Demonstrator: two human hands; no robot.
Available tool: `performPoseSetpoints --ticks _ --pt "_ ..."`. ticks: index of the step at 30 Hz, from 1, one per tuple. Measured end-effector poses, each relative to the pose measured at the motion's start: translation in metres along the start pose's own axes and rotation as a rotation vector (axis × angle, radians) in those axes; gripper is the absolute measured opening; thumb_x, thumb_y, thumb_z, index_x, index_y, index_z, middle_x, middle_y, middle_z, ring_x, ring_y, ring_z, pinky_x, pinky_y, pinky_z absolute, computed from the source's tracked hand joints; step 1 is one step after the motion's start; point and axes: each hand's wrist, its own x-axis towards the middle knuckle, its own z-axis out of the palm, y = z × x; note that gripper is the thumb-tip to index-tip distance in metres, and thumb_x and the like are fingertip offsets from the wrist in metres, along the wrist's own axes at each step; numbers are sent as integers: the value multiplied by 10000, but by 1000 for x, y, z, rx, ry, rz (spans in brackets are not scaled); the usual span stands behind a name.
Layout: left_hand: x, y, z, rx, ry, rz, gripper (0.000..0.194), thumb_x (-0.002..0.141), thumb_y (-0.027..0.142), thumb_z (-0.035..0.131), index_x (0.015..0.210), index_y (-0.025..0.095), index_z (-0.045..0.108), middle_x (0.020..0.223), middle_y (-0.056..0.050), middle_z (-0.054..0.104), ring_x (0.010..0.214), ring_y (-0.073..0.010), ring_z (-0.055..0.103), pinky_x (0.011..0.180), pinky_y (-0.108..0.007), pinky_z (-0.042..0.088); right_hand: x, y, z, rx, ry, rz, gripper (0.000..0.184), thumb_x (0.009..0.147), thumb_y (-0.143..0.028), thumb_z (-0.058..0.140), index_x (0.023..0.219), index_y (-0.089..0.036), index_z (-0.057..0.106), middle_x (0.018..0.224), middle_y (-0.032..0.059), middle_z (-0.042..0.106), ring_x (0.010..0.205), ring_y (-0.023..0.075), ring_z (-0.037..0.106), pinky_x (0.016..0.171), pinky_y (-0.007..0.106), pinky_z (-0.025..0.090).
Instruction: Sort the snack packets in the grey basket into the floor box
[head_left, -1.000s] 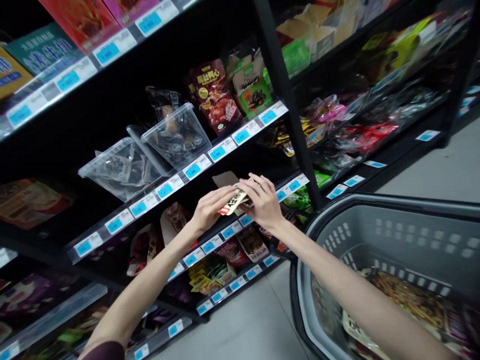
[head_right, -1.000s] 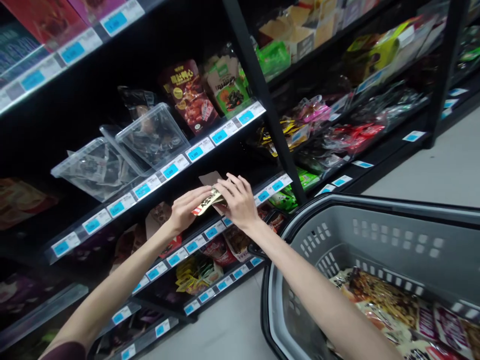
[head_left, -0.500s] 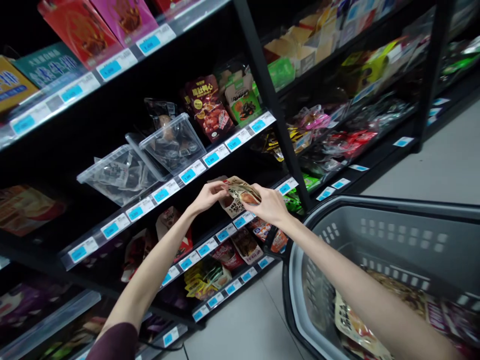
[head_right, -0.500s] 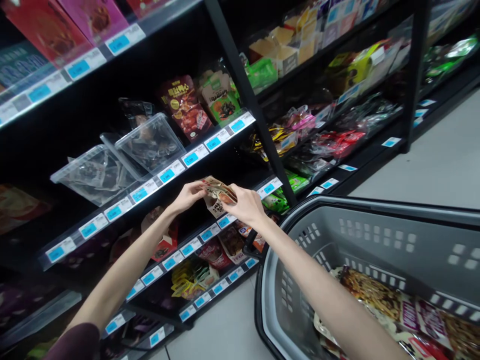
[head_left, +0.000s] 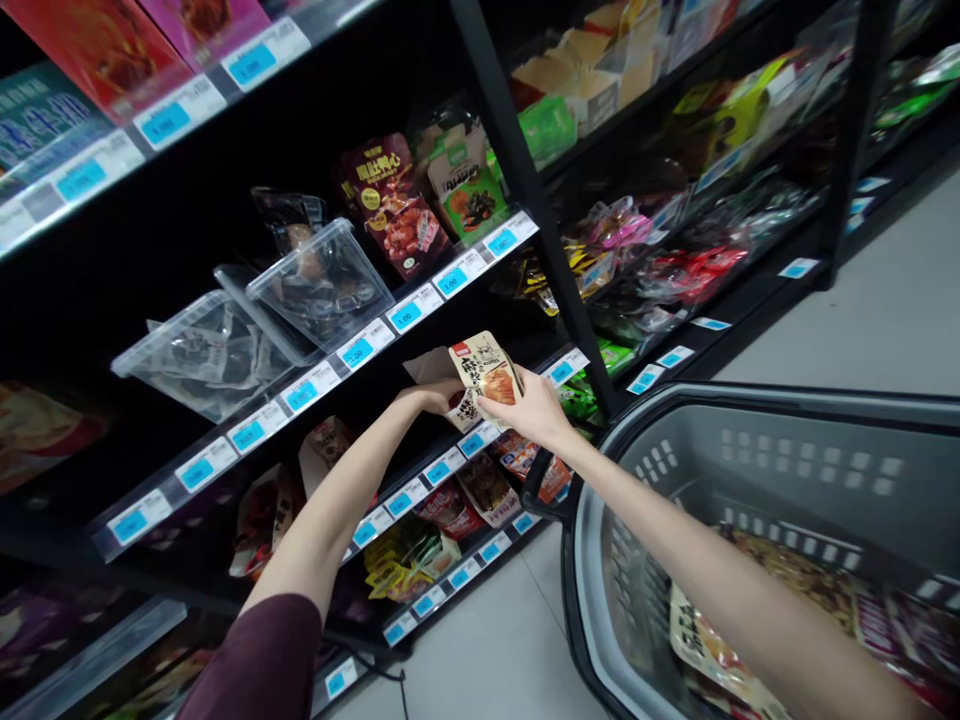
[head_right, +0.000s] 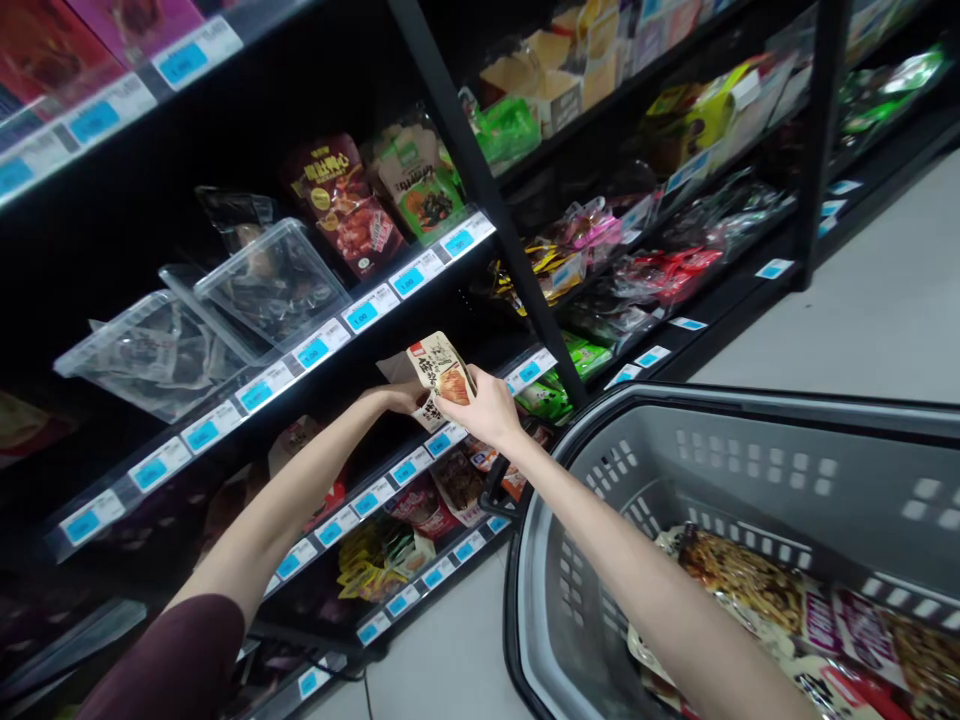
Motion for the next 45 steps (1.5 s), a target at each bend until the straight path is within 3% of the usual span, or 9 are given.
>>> performPoseSetpoints --ticks 4,8,13,17,21,30,35,41,45 --pt "6 0 -3 43 -82 -11 508 448 30 807 908 244 794 1148 -61 787 1132 -316 721 1063 -384 554 0 -1 0 64 -35 -5 374 780 -401 848 1065 -189 731 1030 53 776 906 248 734 836 344 565" --pt "1 -5 -16 74 31 -27 426 510 38 833 872 258 788 1209 -49 757 1271 -306 646 1184 -392 457 0 3 -1 120 -56 -4 407 762 -361 852 1102 -182 719 1076 60 771 955 254 728 886 364 562" --pt "-24 -8 -23 74 433 -172 47 828 222 724 868 224 748 1135 -89 748 1231 -300 641 1188 -450 438 1 14 2 279 -32 39 469 741 -358 852 1140 -170 690 1118 73 767 1006 254 729 913 378 574" --pt "-48 8 -5 -8 809 -288 256 1020 305 484 1117 195 694 1174 -115 739 1131 -276 687 1057 -397 525 1 11 5 459 -69 73 511 744 -471 847 1106 -148 687 1135 109 766 1009 253 745 896 371 611" --pt "-58 42 14 -137 971 -206 358 1048 473 473 1086 179 674 1001 -75 737 935 -225 695 893 -325 556 -1 -2 3 556 -116 97 576 709 -544 875 1080 -147 685 1156 122 761 1027 262 745 928 391 623" --pt "-42 86 4 -495 793 84 707 851 829 587 1003 149 706 948 -82 763 819 -196 694 761 -296 562 6 -26 -16 585 -43 -1 762 585 -518 995 1163 -181 630 1265 142 714 1165 306 698 1079 461 569" --pt "-39 95 15 -644 755 95 666 861 812 597 966 161 688 970 -80 772 846 -198 707 768 -294 576 2 -32 -22 602 -254 69 690 568 -443 1008 1110 -153 694 1170 123 756 1093 307 727 1032 468 593" --pt "-35 100 19 -647 582 -45 828 1036 710 77 1286 164 648 1189 -135 759 1122 -253 729 977 -374 576 -4 -32 -23 676 -179 112 634 570 -399 1007 1082 -124 756 1160 128 763 1080 304 734 1021 448 603" --pt "-35 84 17 -238 473 -264 470 968 437 602 1314 122 644 1327 -170 713 1234 -314 681 1056 -400 527 -1 -30 -28 779 -43 109 577 588 -381 1002 1048 -141 749 1158 118 762 1076 291 733 1001 424 613"
